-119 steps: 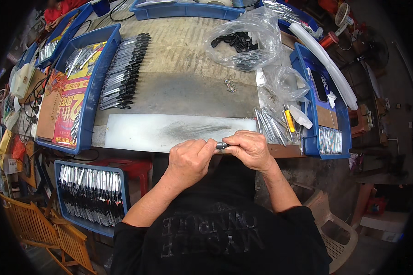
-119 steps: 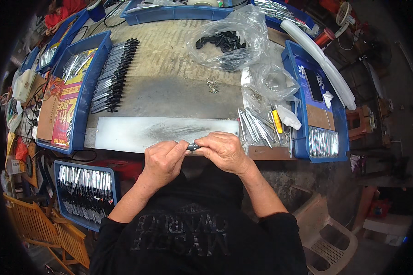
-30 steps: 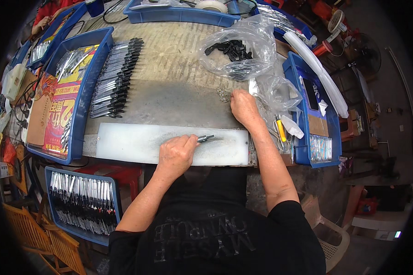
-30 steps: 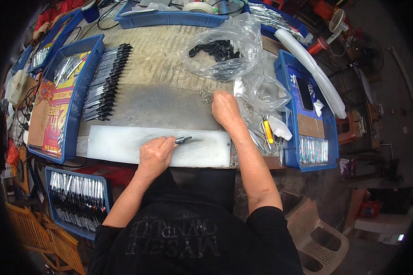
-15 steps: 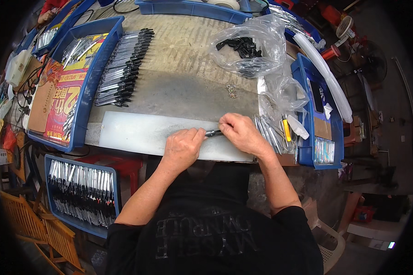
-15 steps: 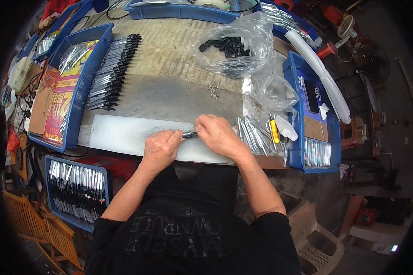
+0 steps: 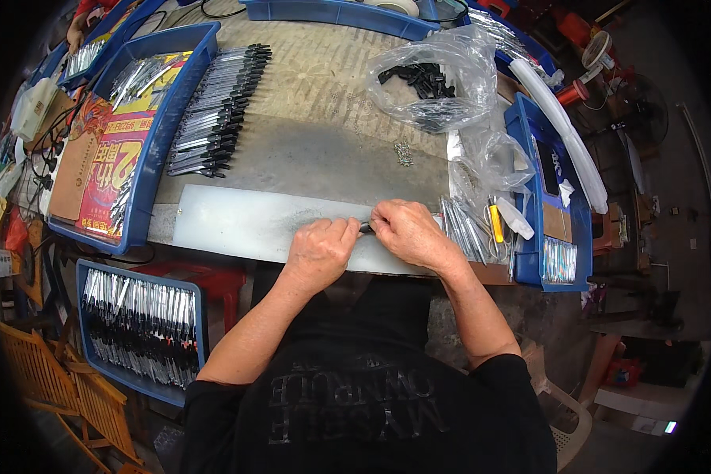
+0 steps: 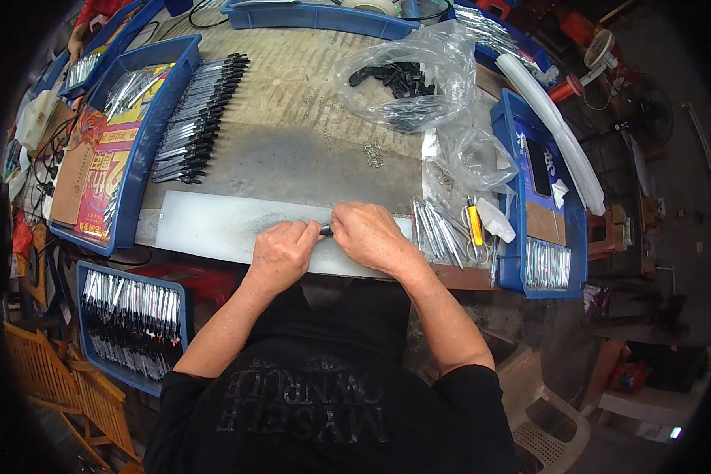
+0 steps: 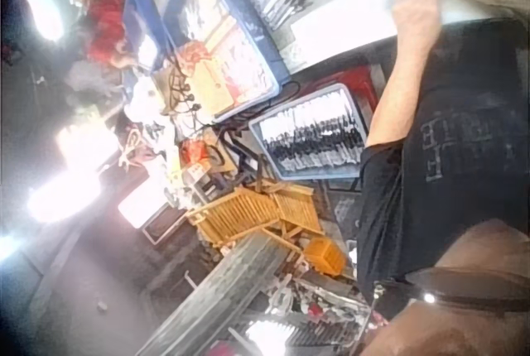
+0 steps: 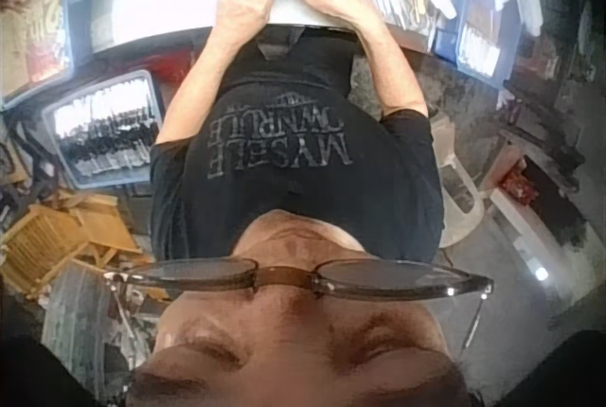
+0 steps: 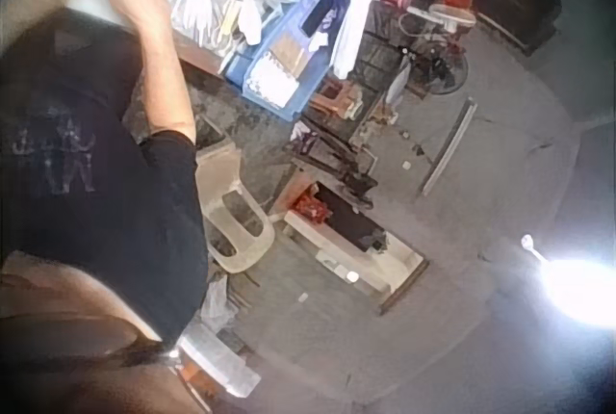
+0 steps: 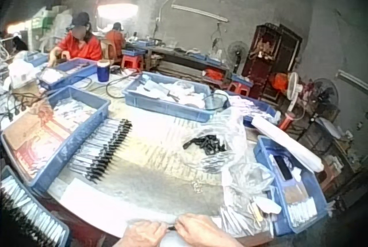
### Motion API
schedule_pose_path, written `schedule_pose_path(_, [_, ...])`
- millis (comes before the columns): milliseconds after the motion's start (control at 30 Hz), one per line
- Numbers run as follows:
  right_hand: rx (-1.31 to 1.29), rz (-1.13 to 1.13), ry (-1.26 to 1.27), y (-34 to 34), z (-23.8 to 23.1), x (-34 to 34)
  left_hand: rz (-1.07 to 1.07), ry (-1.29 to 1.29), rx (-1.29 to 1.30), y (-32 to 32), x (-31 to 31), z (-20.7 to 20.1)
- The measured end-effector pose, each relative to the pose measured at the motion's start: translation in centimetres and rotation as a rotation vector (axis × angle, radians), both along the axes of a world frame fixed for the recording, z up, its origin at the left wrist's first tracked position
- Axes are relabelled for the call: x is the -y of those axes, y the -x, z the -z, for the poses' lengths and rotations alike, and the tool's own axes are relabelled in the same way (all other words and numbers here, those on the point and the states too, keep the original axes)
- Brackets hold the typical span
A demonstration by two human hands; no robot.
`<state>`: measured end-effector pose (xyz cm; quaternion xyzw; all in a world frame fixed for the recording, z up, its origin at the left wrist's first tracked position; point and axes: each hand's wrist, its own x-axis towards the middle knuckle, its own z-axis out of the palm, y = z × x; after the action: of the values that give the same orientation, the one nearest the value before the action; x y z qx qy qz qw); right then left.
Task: The person assembles small metal and plastic parts together by hand on the work board and arranges the assembled pieces in rows on the table.
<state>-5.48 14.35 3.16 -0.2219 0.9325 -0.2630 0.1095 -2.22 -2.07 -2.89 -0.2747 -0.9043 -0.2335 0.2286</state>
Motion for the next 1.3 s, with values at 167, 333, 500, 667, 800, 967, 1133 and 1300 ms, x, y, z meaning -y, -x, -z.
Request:
schedule_pose_path(167, [0.099, 0.093, -0.018, 0.2, -0.8, 0.6, 0.003, 0.019, -0.021, 0.0, 0.0, 0.1])
schedule_pose_path(333, [0.166, 0.183, 0.003, 0.3, -0.9, 0.3, 0.006, 0.024, -0.033, 0.2, 0.0, -0.3])
schedule_pose_path(500, [0.094, 0.219, 0.179, 1.4, 0.8, -1.9, -0.001, -0.026, 0.015, 0.2, 0.3, 0.2])
schedule_pose_path(667, [-0.118, 0.411, 0.163, 4.5, 2.7, -5.2, 0.011, -0.04, 0.029, 0.2, 0.1, -0.3])
schedule_pose_path(800, [-0.313, 0.428, 0.115, 6.2, 4.6, -6.0, 0.011, -0.043, 0.033, 0.2, 0.2, -0.4])
schedule_pose_path(967, [-0.378, 0.373, 0.036, 6.9, 4.9, -5.8, -0.001, -0.073, 0.051, 0.2, 0.0, -0.2])
schedule_pose_path(1133, [-0.483, 0.212, 0.078, 7.2, 5.2, -6.1, -0.003, -0.072, 0.058, 0.3, 0.0, -0.3])
schedule_pose_path(1300, [-0.523, 0.121, 0.007, 7.5, 5.7, -6.5, 0.001, -0.076, 0.06, 0.3, 0.0, -0.3])
